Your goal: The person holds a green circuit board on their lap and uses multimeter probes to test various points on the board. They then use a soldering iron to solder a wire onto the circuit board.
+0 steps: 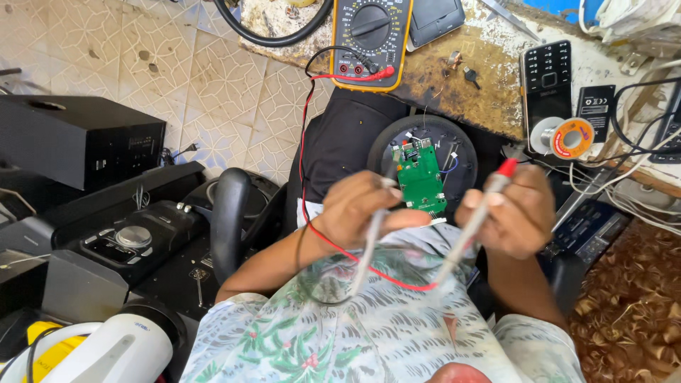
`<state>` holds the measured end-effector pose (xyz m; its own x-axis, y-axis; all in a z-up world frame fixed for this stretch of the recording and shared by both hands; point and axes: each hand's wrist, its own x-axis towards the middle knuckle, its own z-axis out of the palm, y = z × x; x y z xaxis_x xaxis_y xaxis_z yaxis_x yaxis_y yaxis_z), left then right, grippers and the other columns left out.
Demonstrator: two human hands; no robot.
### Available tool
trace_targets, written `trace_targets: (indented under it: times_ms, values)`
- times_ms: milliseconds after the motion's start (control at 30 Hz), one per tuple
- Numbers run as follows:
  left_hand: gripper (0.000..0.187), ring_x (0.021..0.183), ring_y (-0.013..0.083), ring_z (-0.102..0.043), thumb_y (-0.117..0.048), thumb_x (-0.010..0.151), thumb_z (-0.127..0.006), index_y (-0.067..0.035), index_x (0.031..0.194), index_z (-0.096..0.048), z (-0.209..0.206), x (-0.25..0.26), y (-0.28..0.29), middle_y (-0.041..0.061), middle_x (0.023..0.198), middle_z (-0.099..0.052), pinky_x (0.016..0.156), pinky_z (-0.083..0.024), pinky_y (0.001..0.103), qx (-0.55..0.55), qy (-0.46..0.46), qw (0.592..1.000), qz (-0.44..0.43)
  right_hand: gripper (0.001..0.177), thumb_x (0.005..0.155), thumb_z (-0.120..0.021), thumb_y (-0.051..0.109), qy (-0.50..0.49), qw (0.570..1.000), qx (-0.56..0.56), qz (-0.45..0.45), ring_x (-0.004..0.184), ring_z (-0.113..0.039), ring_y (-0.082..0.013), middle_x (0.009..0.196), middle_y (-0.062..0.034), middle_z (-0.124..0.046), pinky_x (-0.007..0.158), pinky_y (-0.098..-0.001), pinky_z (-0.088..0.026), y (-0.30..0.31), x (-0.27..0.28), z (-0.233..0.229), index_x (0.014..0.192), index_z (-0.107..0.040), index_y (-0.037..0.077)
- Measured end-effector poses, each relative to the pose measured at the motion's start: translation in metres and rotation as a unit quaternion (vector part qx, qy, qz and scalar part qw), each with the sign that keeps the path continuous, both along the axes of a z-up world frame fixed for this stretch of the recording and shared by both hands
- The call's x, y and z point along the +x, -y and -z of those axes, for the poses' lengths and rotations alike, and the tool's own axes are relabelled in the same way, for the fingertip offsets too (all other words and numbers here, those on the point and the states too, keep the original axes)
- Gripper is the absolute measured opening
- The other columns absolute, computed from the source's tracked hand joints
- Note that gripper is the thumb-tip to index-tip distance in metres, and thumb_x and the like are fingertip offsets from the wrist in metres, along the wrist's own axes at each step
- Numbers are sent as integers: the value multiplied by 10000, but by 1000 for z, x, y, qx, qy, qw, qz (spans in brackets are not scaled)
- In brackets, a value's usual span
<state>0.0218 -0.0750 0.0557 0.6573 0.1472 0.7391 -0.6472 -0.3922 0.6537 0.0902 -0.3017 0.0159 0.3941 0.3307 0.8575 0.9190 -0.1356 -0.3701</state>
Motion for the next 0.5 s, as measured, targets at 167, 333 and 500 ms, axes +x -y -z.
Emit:
trace_targets:
  times_ms: [167, 333, 500]
  values:
    - [340, 457, 265, -540, -411, 1021, -624, -78, 1002, -563, 24, 23, -61, 93, 756, -485, 428, -459, 325, -253, 16, 947, -198, 311, 983, -578, 188, -48, 954, 237, 179, 408, -264, -279, 870, -144, -310, 394, -394, -216, -25, 35, -21, 1010, -299, 53]
    - [429, 904, 393, -766, -384, 1194, -412, -72, 1480, -478, 51, 37, -88, 263, 1290, -690, 626, -611, 383, -296, 3, 938, -178, 262, 1058, -550, 267, -161, 966, 166, 118, 445, -348, -221, 813, -158, -360, 420, -345, -363, -52, 45, -35, 1107, -371, 83]
    - [242, 1167, 377, -689, -84, 1139, -382, 9, 1193, -599, 38, 62, -89, 221, 1184, -689, 1043, -577, 464, -34, -40, 997, -65, 172, 1159, -616, -94, -115, 975, -191, 23, 785, -663, -335, 956, -230, -730, 635, -431, -449, -68, 86, -37, 1308, -659, -18]
